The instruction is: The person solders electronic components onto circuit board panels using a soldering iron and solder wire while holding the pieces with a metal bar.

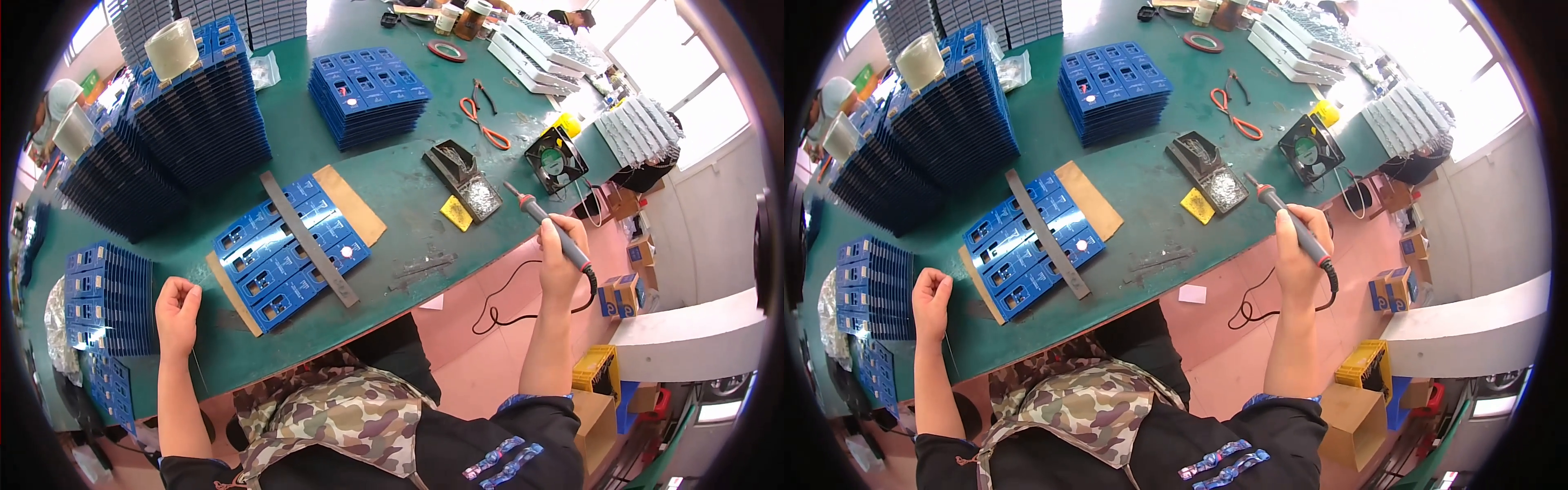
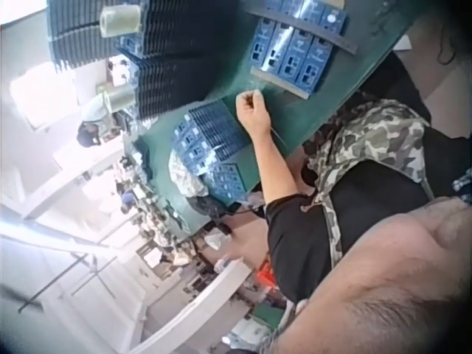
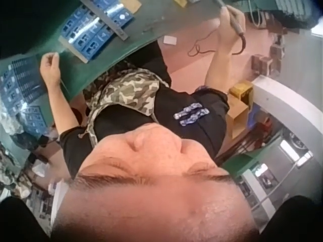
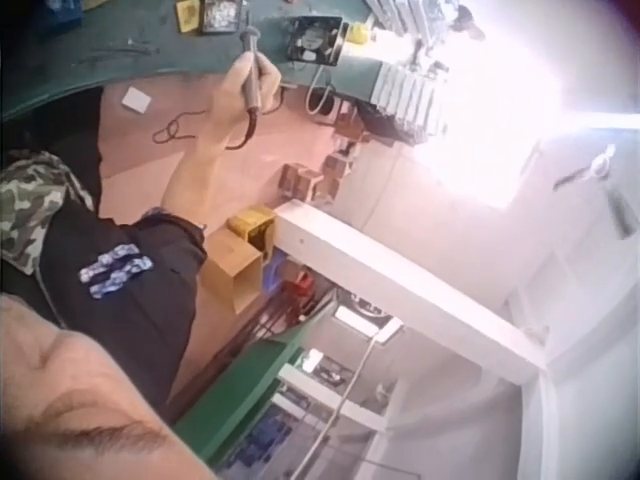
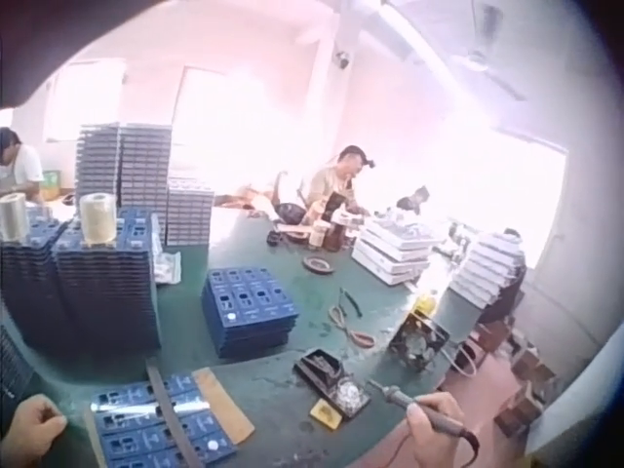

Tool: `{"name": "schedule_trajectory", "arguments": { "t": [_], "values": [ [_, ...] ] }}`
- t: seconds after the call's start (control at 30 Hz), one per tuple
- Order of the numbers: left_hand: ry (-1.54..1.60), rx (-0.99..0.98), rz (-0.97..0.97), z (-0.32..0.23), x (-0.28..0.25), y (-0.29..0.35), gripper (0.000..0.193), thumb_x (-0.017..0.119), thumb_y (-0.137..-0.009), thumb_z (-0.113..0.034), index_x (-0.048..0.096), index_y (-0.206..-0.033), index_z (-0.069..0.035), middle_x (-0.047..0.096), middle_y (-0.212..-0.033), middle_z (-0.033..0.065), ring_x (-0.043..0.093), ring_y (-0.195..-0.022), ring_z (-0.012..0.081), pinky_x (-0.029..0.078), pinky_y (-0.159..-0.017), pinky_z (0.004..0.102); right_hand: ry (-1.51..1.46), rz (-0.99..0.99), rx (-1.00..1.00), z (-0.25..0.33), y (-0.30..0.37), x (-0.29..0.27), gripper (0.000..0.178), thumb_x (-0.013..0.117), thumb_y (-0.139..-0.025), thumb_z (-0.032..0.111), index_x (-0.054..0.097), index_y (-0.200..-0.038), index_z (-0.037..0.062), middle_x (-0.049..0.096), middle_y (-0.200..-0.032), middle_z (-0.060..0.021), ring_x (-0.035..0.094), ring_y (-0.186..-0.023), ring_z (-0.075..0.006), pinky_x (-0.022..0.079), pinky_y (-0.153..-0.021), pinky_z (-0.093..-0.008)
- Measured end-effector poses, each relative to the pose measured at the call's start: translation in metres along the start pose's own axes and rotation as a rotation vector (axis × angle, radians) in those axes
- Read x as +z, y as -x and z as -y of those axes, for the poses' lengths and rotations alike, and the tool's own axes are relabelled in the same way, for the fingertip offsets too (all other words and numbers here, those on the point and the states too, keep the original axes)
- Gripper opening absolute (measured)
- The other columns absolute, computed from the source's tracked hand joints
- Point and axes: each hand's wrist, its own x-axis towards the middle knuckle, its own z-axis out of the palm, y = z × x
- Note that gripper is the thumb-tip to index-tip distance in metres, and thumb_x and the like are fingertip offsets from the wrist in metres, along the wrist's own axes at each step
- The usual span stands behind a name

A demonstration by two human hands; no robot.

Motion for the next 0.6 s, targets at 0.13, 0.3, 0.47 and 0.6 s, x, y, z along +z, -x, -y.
{"name": "schedule_trajectory", "arguments": {
  "t": [0.13,0.3,0.47,0.6],
  "values": [
    [-0.011,0.001,-0.002,0.003,-0.002,0.002,0.011,0.061,-0.093,-0.006,0.053,-0.086,-0.006,0.047,-0.076,-0.0057,0.042,-0.068,0.0024,0.035,-0.061,0.0192,-0.163,-0.231,-0.074,0.033,0.005,0.007,0.014,0.068,-0.087,0.007,0.064,-0.098,-0.0022,0.063,-0.083,-0.0053,0.058,-0.074,-0.0099,0.047,-0.066,-0.0261],
    [0.002,0.004,-0.004,-0.003,0.0,-0.001,0.011,0.061,-0.093,-0.006,0.053,-0.085,-0.006,0.047,-0.076,-0.0058,0.042,-0.068,0.0023,0.035,-0.062,0.0191,0.202,0.08,-0.183,0.004,0.003,0.011,0.019,0.066,-0.085,0.007,0.067,-0.101,-0.0031,0.065,-0.083,-0.0087,0.062,-0.075,-0.0166,0.049,-0.068,-0.0303],
    [-0.014,-0.011,-0.004,-0.003,0.0,0.006,0.011,0.061,-0.093,-0.006,0.054,-0.086,-0.005,0.047,-0.074,-0.0059,0.042,-0.068,0.0021,0.035,-0.061,0.019,-0.156,0.072,-0.005,0.009,0.014,0.016,0.016,0.064,-0.087,0.007,0.065,-0.1,-0.0028,0.065,-0.082,-0.0078,0.061,-0.07,-0.0134,0.048,-0.064,-0.026],
    [0.004,0.018,0.004,-0.001,0.001,0.005,0.01,0.062,-0.093,-0.006,0.055,-0.086,-0.005,0.048,-0.074,-0.0058,0.042,-0.067,0.002,0.036,-0.061,0.019,-0.393,0.136,0.347,-0.007,0.029,0.022,0.017,0.065,-0.088,0.008,0.061,-0.102,-0.0009,0.064,-0.083,-0.0063,0.057,-0.068,-0.0106,0.046,-0.063,-0.0234]
  ]
}}
